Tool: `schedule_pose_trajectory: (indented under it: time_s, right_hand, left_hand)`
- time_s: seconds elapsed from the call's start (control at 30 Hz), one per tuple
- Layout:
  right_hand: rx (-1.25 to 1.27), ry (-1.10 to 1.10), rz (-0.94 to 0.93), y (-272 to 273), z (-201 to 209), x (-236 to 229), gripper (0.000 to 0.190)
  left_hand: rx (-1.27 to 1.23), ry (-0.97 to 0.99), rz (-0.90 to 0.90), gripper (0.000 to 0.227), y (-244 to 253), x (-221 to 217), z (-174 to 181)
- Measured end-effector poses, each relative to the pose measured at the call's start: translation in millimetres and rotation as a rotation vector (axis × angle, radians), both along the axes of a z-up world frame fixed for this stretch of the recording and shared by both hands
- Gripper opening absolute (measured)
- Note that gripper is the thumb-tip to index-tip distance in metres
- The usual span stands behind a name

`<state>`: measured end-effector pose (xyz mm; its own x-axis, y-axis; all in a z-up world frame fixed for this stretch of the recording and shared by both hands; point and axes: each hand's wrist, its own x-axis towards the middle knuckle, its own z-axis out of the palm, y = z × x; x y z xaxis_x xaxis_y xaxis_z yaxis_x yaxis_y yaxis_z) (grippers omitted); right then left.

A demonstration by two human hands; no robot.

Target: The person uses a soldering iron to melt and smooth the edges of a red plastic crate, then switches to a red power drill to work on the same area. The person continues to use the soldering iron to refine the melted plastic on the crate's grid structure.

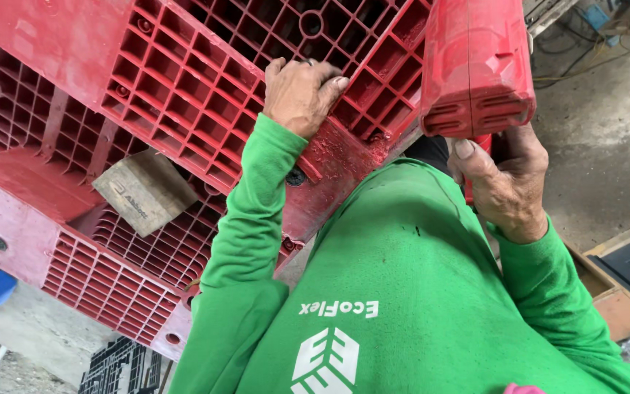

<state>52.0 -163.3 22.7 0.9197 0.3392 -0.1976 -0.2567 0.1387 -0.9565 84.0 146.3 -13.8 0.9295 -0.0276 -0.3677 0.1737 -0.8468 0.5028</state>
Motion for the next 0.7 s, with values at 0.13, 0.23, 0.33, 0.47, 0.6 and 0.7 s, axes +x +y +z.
schedule_pose_trajectory:
  time_s: [0.13,0.23,0.33,0.47,0.6,0.7]
  right_hand:
    - [0.0,-0.007,-0.009,6,3,2,0.035]
    - [0.038,0.019,-0.027,11,4,0,0.04]
    - [0.04,0.001,-0.028,14,4,-1,0.046]
    - [0.045,0.001,-0.024,15,1,-3,0.045]
    - [0.044,-0.005,-0.02,15,-3,-4,0.046]
    - [0.043,-0.002,-0.02,15,-5,-5,0.05]
  left_hand:
    - [-0.092,-0.019,-0.172,0.036,17,-6,-7]
    - [-0.122,0.033,-0.245,0.042,24,-5,-14]
    - [-0.063,0.094,-0.272,0.042,23,-1,-19]
    - [-0.038,0.042,-0.295,0.042,22,-5,-21]
    - [0.026,0.03,-0.318,0.04,21,-7,-26]
    - [0.039,-0.011,-0.321,0.041,20,-10,-31]
